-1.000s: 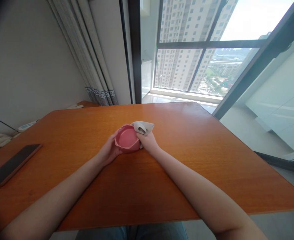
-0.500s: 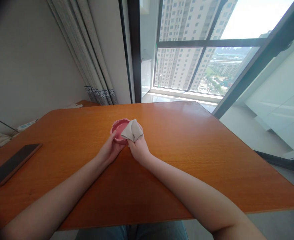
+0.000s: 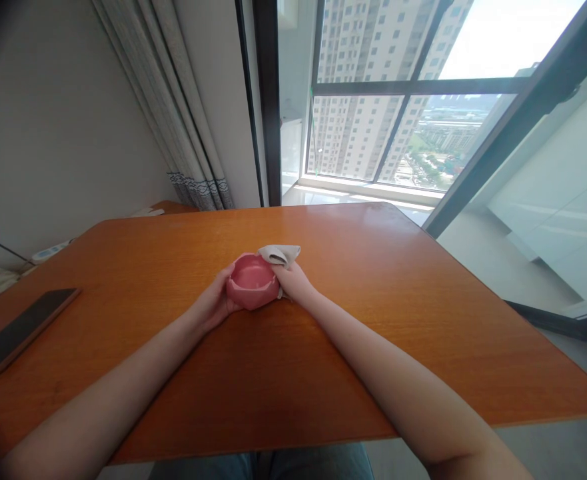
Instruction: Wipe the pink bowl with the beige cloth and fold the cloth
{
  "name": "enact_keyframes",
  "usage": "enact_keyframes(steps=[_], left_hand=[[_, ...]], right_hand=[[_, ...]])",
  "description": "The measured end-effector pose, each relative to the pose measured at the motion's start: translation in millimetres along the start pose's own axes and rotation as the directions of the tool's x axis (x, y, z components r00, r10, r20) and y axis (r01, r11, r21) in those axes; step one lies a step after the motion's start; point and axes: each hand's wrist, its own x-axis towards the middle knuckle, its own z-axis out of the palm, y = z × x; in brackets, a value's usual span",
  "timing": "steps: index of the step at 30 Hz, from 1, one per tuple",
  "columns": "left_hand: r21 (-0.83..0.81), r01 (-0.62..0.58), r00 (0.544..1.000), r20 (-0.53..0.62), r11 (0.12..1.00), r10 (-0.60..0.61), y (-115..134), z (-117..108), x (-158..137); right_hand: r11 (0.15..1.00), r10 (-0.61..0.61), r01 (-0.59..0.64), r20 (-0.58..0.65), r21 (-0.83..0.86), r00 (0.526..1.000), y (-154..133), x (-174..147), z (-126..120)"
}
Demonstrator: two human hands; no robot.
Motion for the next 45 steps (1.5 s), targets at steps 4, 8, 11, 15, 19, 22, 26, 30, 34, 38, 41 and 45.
enact_keyframes(steps=[4,8,11,15,19,22,26,30,34,38,41,45], left_hand=[[-0.086,-0.163,0.986,0.003,0.983,0.164,-3.1,1.6,3.2],[-0.136,-0.234,0.967,0.069,0.963,0.245,-4.3,-0.4,6.6],[-0.121,-0.202,0.974,0.076,0.972,0.212,-5.2,-3.7,8.1],[-0.047,-0.116,0.989,0.089,0.992,0.120,-4.1,-4.7,5.3],[-0.028,-0.072,0.995,0.071,0.997,0.074,-1.5,-1.3,1.6],[-0.025,-0.107,0.993,-0.050,0.994,0.106,-1.9,0.8,2.5],[-0.111,-0.223,0.972,-0.100,0.969,0.212,-2.7,-0.6,6.6],[-0.153,-0.221,0.974,0.008,0.963,0.225,-0.7,-3.1,7.5],[-0.123,-0.151,0.981,0.104,0.981,0.164,1.0,-1.7,4.1],[-0.094,-0.139,0.983,0.110,0.986,0.149,-0.7,2.2,-0.4],[-0.084,-0.162,0.985,0.052,0.983,0.167,-3.5,3.5,-1.6],[-0.122,-0.246,0.969,-0.049,0.961,0.242,-2.5,1.8,1.0]], right_hand=[[0.972,0.164,-0.148,-0.074,0.180,0.984,2.7,-4.1,10.5],[0.957,0.187,-0.151,-0.131,0.250,0.974,6.0,-8.7,20.0],[0.977,0.087,-0.059,-0.132,0.203,0.987,5.5,-7.6,15.8],[0.993,0.053,-0.041,-0.109,0.114,0.993,0.8,-2.4,0.9],[0.995,0.088,-0.090,0.055,0.031,0.995,-6.6,-1.9,-5.7],[0.996,0.094,-0.093,0.034,-0.003,0.995,-7.9,-5.8,0.1],[0.999,-0.036,0.037,-0.108,0.009,0.993,-2.2,-15.6,16.7],[0.997,-0.072,0.069,-0.092,-0.042,0.993,3.7,-23.4,28.2],[1.000,-0.002,0.001,-0.146,-0.007,0.989,1.2,-20.4,21.5],[0.999,0.007,0.000,-0.144,0.045,0.990,-6.4,-13.2,8.5],[0.997,-0.003,0.009,-0.084,0.076,0.996,-8.3,-12.0,6.5],[0.993,-0.019,0.025,-0.061,0.111,0.998,-6.7,-18.9,16.6]])
